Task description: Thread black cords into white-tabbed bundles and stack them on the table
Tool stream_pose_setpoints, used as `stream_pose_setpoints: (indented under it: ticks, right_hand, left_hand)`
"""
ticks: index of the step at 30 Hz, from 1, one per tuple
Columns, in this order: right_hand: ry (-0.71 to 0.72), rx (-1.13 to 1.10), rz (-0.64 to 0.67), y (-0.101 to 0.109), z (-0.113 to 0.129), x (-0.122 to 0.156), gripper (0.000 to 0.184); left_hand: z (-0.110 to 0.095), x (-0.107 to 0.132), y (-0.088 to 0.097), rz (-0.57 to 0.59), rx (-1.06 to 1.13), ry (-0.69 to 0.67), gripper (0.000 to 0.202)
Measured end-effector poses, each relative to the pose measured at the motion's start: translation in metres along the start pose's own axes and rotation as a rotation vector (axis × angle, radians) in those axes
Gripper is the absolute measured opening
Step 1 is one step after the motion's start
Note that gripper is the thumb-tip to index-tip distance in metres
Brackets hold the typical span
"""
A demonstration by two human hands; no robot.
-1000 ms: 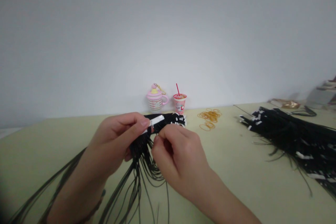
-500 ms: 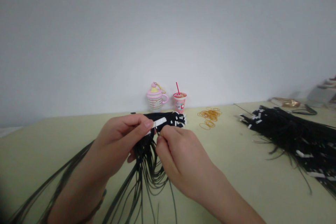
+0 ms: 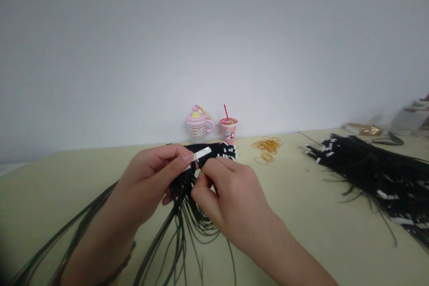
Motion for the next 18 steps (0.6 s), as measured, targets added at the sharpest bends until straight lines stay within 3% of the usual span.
stream_pose_setpoints:
  ticks: [3,9,18]
  right_hand:
    - [0.029,0.014,-0.055,0.0014,0.0006,0.0004,0.021]
    - [-0.050,0.000,0.107,-0.0008,-0.0024,0.0014,0.025]
    - [-0.030,0.060,0.048,-0.0052,-0.0009,0.0034,0.025]
  left_hand:
    - [0.0023,-0.0005,-0.0010,0.008,0.048,0.024,0.028]
    - [0.0013,-0.0019,-0.0011,0.019,0.000,-0.010,0.028]
    - [-0.0017,-0.0023,0.0017,0.043,-0.106,-0.092,0.029]
Point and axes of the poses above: each hand's wrist, its own x-axis away from the middle knuckle, its own y-axis out of the back of the hand, z = x × y, the point moved 3 cm from there along -x, towards the middle knuckle, and after that the axes turned 8 degrees about -z, right-handed, at the moved point
